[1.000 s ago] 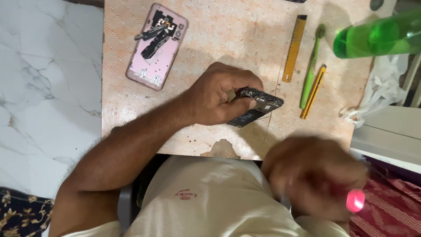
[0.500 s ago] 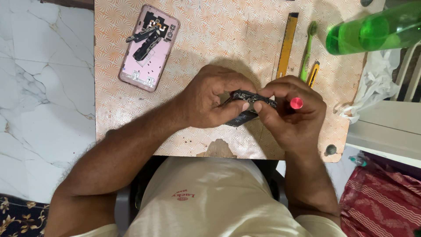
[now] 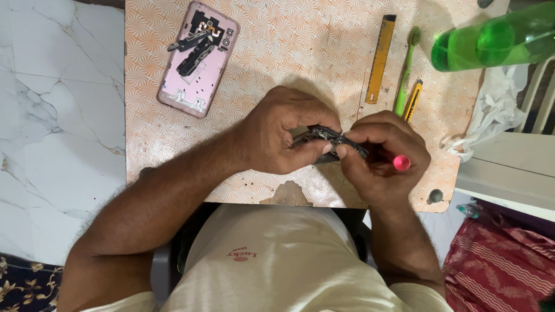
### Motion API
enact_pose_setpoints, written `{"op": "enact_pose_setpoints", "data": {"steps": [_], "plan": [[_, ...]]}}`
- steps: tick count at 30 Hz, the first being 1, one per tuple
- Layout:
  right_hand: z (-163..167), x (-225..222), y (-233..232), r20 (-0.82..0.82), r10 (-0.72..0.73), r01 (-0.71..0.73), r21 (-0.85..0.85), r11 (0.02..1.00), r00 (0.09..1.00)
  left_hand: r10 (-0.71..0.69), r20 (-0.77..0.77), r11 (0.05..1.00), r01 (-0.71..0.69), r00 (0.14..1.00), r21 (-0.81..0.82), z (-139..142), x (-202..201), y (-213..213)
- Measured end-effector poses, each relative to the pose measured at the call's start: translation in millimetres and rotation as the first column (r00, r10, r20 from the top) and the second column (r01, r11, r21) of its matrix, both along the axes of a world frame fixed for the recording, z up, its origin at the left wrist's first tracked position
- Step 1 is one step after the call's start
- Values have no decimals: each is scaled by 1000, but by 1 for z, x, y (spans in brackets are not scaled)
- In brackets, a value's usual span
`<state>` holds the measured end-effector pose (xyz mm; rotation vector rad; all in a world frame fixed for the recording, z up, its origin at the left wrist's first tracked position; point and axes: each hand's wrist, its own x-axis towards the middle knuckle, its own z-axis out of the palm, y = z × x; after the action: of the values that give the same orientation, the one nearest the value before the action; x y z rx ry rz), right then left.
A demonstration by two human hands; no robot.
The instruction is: The person uses a red screwdriver to unscrew and remove a small metal bracket from the top of a disassembled smartphone. They then use a yellow utility knife to scrape the bracket and reattach it to the phone.
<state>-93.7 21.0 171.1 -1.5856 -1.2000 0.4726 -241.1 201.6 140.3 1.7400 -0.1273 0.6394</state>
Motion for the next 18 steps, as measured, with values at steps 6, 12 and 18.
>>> {"op": "enact_pose_setpoints", "data": {"steps": [6, 12, 18], "plan": [[4, -4, 9, 21, -43, 42, 42, 998, 999, 74, 80, 995, -68, 994, -72, -6, 3, 4], [9, -8, 23, 62, -51, 47, 73, 996, 997, 61, 35, 988, -56, 998, -146, -11, 2, 11], [17, -9, 34, 40, -25, 19, 144, 989, 999, -29, 39, 971, 37, 999, -238, -17, 8, 15]]}}
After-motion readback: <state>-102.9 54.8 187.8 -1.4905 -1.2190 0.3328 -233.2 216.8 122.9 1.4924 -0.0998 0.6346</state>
